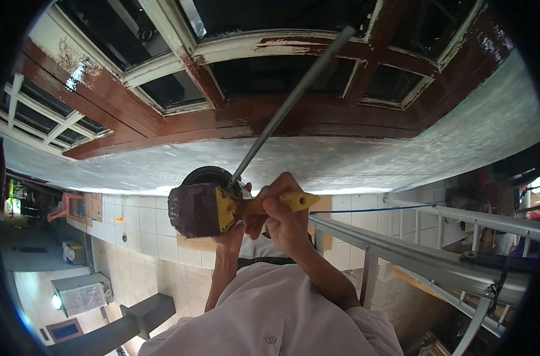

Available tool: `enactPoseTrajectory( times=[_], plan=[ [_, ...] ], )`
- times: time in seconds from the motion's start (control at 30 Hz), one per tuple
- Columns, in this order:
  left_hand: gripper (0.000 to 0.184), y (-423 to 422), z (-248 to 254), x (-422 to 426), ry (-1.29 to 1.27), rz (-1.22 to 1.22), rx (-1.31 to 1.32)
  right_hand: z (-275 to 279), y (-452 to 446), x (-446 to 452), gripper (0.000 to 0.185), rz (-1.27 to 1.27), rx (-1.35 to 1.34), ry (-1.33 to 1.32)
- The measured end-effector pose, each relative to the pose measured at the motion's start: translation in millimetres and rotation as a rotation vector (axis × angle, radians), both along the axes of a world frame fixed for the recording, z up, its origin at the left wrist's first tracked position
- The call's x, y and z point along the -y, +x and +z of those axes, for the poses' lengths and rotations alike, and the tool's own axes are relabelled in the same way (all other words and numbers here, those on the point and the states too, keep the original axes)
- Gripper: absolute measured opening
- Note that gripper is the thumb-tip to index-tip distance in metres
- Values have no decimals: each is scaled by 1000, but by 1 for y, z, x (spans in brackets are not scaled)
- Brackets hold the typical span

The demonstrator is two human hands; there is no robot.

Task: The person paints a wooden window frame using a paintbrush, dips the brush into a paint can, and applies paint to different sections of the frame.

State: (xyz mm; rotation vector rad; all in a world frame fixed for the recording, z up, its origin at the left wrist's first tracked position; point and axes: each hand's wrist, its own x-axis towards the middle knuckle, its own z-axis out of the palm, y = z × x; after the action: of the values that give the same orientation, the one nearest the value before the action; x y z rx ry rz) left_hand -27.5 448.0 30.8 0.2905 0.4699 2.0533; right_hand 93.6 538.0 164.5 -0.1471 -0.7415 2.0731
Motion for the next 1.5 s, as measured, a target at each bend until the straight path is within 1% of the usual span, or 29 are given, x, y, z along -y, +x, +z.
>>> enactPoseTrajectory(
  times=[0.07,0.17,0.23,0.3,0.4,0.5,0.53,0.63,0.67,0.77,0.8,0.9,1.0,1.1,1.2,1.27,1.4,1.5],
  plan=[
    [66,0,4,2,8,2,9,-1,12,-3,24,9,-152,39],
    [65,0,9,6,22,7,33,10,35,-7,30,-199,-178,182],
    [64,1,16,6,40,10,51,10,58,-14,34,-348,-168,370],
    [63,2,23,6,59,11,70,21,75,-19,38,-559,-69,526],
    [62,-1,33,5,80,11,84,25,101,-23,45,-815,109,613],
    [60,-3,41,3,98,12,96,25,120,-26,45,-1000,293,719],
    [58,-3,44,3,96,33,111,29,117,-23,42,-1052,293,644],
    [59,-4,47,5,102,48,124,21,136,-29,37,-1192,633,781],
    [61,-5,45,6,94,57,142,21,136,-31,31,-1131,588,759],
    [62,-7,44,7,84,77,146,22,138,-38,31,-1208,764,833],
    [62,-8,45,7,83,86,143,24,138,-38,31,-1204,773,783],
    [63,-7,46,8,81,96,143,26,143,-39,32,-1214,900,803],
    [63,-6,48,9,71,104,137,27,141,-40,32,-1256,933,873],
    [64,-3,51,11,77,110,127,22,139,-39,31,-1256,911,846],
    [67,-5,44,11,104,115,156,11,134,-43,33,-1280,886,854],
    [68,-6,41,11,87,121,130,6,130,-45,34,-1316,903,866],
    [70,-5,42,10,87,100,165,5,125,-51,35,-1363,900,803],
    [73,-1,48,9,71,104,137,6,123,-55,35,-1364,901,793]
  ],
)
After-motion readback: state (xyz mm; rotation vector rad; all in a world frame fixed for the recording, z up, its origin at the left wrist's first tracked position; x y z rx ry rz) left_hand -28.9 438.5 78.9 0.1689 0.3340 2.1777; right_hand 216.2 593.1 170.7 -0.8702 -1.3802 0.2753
